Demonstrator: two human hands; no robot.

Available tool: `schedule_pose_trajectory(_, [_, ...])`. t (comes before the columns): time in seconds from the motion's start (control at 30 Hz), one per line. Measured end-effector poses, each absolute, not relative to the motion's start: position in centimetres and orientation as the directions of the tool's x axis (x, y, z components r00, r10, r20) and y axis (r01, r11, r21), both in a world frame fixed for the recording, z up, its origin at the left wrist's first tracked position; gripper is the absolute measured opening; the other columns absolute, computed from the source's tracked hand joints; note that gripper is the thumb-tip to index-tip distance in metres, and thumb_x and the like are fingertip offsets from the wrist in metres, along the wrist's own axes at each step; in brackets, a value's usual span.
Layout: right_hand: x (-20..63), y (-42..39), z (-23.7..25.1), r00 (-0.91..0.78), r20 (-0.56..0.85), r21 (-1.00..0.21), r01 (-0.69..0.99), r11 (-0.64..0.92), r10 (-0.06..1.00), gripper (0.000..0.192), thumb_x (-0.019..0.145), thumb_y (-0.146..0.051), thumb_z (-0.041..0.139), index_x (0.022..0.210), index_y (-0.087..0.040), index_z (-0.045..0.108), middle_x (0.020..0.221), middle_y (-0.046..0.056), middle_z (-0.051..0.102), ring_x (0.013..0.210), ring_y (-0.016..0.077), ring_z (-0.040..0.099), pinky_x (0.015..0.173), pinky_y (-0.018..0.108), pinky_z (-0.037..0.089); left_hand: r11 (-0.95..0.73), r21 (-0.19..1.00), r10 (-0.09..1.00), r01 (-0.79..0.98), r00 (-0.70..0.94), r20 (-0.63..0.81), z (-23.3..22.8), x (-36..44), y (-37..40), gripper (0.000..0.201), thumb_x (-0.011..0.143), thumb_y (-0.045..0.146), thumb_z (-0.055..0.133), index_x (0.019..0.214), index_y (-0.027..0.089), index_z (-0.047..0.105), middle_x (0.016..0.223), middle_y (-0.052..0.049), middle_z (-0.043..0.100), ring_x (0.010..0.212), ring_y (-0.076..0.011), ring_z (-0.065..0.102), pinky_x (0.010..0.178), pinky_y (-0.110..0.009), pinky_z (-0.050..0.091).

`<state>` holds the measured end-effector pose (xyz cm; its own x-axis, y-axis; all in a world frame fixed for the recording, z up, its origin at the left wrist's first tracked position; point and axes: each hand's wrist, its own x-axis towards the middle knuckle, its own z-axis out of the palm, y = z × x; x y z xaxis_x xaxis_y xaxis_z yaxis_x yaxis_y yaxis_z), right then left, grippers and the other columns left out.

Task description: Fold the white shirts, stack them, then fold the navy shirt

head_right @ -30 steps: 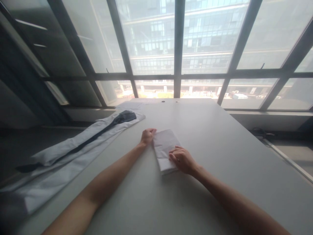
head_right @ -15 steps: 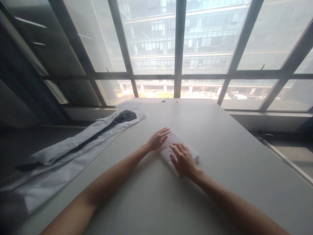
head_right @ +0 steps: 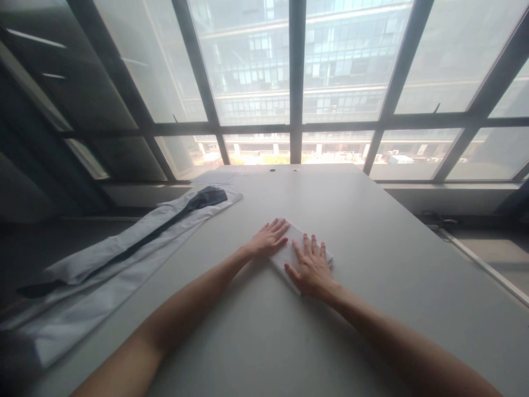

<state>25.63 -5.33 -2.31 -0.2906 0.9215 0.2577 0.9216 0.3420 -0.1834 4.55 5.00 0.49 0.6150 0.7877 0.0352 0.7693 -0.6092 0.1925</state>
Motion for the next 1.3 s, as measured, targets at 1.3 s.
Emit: schedule_pose_trajectory(1.3, [32.3,0.0,-2.1,0.054,0.089,-0.312,0.950,-0.024,0.995,0.069,0.105,-0.054,0.020,0.157,-0.012,0.036,0.163,0.019,0.032,0.155,0.0321,0.016,0.117,0.072,-0.002,-0.299,0.623,0.952,0.723,0.273,0.140,-0.5,-0.4,9.6,0.049,0.098,0.044,0.044,0.134,0.015,0.060,0.147,-0.018,0.056,0.143,-0.0304,0.046,0.118,-0.047,0.033])
